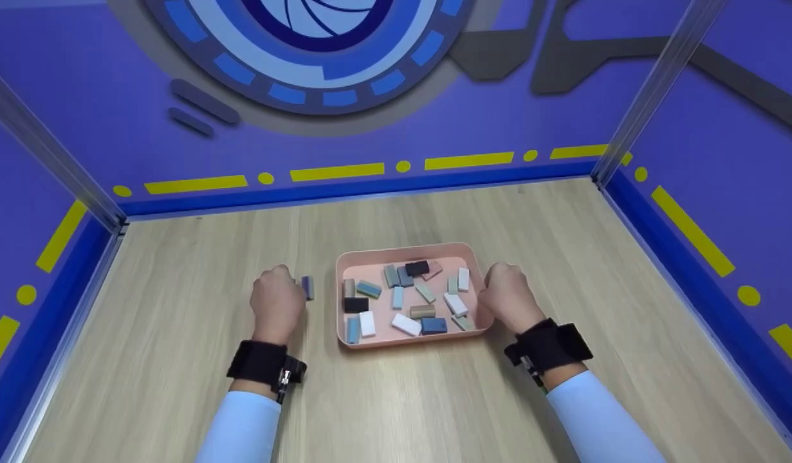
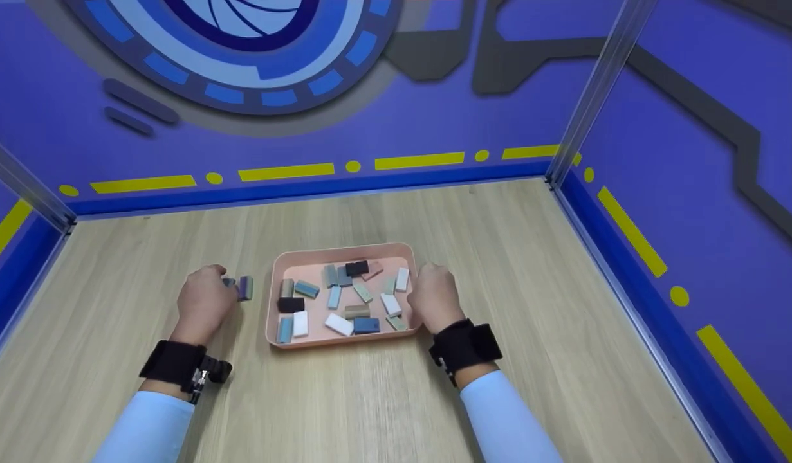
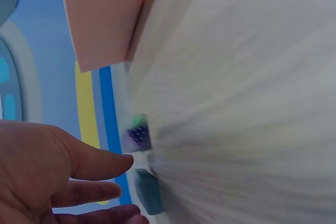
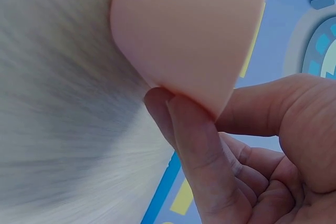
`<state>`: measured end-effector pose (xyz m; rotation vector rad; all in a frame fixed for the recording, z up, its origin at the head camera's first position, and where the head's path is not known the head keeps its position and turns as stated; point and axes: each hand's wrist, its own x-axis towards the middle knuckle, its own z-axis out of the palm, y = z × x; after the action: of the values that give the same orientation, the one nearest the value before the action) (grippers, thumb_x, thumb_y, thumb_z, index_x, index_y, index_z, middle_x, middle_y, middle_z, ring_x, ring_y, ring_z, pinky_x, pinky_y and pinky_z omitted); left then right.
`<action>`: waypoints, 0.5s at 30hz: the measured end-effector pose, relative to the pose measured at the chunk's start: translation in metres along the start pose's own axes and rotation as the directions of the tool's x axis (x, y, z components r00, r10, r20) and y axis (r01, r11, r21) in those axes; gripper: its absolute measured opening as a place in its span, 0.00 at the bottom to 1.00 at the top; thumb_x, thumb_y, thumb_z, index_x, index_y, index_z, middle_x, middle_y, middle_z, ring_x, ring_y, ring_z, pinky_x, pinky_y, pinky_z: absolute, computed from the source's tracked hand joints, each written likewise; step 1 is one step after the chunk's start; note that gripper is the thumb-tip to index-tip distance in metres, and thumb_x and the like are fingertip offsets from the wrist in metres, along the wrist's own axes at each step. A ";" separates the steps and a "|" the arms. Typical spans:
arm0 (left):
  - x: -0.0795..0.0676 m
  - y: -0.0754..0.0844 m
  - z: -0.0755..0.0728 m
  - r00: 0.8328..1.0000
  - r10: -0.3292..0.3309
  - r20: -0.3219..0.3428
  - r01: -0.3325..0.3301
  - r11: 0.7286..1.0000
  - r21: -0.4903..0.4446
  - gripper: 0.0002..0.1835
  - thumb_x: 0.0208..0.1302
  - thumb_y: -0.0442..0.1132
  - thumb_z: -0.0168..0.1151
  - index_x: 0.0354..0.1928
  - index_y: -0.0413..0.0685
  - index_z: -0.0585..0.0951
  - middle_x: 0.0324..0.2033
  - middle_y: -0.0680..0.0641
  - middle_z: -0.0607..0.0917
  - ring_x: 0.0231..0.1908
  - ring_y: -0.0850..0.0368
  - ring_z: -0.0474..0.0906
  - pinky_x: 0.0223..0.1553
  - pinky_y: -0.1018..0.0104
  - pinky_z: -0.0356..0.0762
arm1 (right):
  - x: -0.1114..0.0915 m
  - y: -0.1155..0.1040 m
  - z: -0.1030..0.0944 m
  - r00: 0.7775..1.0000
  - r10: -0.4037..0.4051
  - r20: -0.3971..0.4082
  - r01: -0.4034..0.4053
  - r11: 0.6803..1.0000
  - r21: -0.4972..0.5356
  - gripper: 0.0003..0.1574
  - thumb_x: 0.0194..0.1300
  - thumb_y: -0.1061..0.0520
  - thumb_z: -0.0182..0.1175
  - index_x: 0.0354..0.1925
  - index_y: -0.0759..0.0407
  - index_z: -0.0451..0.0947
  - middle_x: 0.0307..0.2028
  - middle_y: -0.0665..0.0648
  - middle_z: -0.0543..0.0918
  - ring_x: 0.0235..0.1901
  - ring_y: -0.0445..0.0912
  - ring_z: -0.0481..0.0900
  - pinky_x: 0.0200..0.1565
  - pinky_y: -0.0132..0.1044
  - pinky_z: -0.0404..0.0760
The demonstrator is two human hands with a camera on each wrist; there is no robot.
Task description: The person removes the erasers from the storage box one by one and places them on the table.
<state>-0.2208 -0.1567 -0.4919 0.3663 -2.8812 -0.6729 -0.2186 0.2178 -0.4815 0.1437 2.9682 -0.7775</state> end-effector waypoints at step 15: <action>-0.017 0.064 -0.003 0.943 0.332 0.024 -0.333 0.942 0.050 0.30 0.55 0.44 0.64 0.61 0.47 0.70 0.64 0.37 0.66 0.67 0.37 0.54 0.66 0.43 0.53 | 0.000 0.001 0.000 1.000 -0.004 0.012 0.004 1.000 0.012 0.17 0.45 0.69 0.53 0.11 0.55 0.59 0.13 0.48 0.59 0.13 0.42 0.56 0.15 0.35 0.54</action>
<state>-0.2166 -0.0979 -0.4621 -0.1228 -2.8760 -0.5404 -0.2181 0.2187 -0.4815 0.1339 2.9539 -0.7936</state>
